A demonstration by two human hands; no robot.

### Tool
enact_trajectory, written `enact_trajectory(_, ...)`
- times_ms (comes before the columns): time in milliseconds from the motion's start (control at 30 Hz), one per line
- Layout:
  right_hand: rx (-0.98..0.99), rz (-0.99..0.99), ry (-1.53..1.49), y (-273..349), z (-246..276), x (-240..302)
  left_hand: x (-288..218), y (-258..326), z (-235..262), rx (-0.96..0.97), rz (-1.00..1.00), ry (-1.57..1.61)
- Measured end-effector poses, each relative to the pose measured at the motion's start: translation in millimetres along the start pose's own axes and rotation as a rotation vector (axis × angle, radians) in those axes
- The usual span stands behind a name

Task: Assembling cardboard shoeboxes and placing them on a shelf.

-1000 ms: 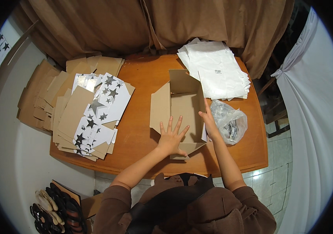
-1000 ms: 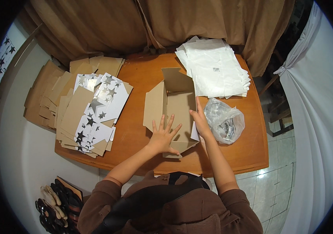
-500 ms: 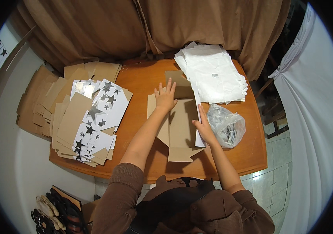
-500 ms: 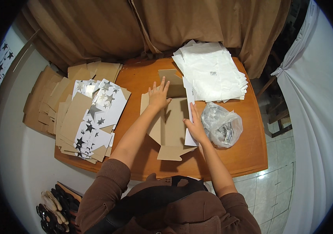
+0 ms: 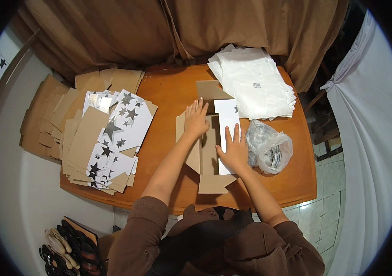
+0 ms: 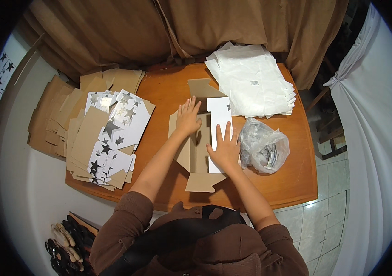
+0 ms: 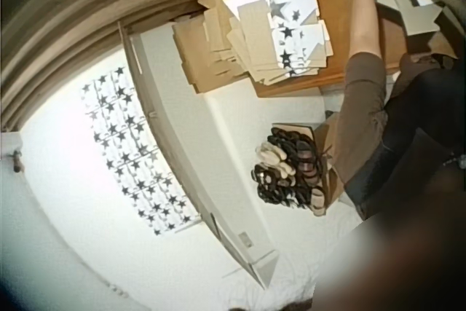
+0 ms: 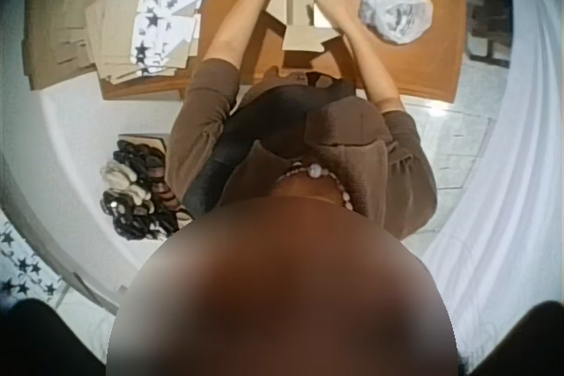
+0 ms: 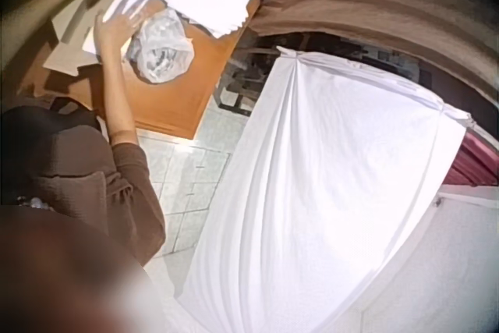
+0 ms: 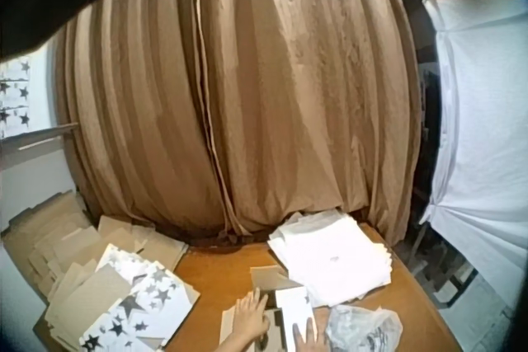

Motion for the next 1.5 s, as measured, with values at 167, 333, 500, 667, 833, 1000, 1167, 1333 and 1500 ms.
enact_trajectory(167, -0.022, 0.002, 0.021, 0.1, -3.2, 0.0, -13.7, 50.6, -5.9, -0.024, -0.063, 0.119)
enact_trajectory(333, -0.063, 0.006, -0.010, -2.4, -5.4, -2.2, -31.1, 119.6, -2.5, 0.071, -0.182, 0.187)
enact_trajectory(500, -0.078, -0.020, -0.002, -3.4, -1.7, 1.9, -36.1, 149.2, -6.8, 0.093, -0.222, 0.214)
enact_trajectory(667, -0.102, 0.002, 0.031, -2.2, -5.0, 4.4, -31.8, 155.2, -12.8, 0.091, -0.247, 0.333)
enact_trajectory(833, -0.117, -0.012, 0.056, -0.3, -8.3, -2.0, -39.2, 176.0, 15.4, 0.349, -0.285, 0.612)
enact_trajectory(1000, -0.037, -0.031, 0.042, 1.4, -7.5, -1.1, -72.8, 205.0, 40.4, 0.492, -0.374, 0.474)
enact_trajectory(1167, -0.031, -0.023, 0.011, -2.0, -6.4, -3.1, -68.7, 176.3, 67.1, -0.015, -0.443, 0.451)
enact_trajectory(1333, -0.079, 0.011, -0.021, -9.0, -8.5, -12.4, -63.7, 141.9, 57.6, -0.203, -0.282, 0.182)
enact_trajectory(1500, 0.002, -0.059, -0.147, -8.8, -4.7, -13.8, -59.3, 124.5, 19.8, -0.075, -0.156, 0.091)
Point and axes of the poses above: each hand's wrist, its own y-axis away from the middle knuckle, its own z-axis out of the back of the hand, x = y × z, the point moved 6 cm from there along -y, towards the middle knuckle, and after that the axes turned 10 degrees about x, right-handed, at the moved point
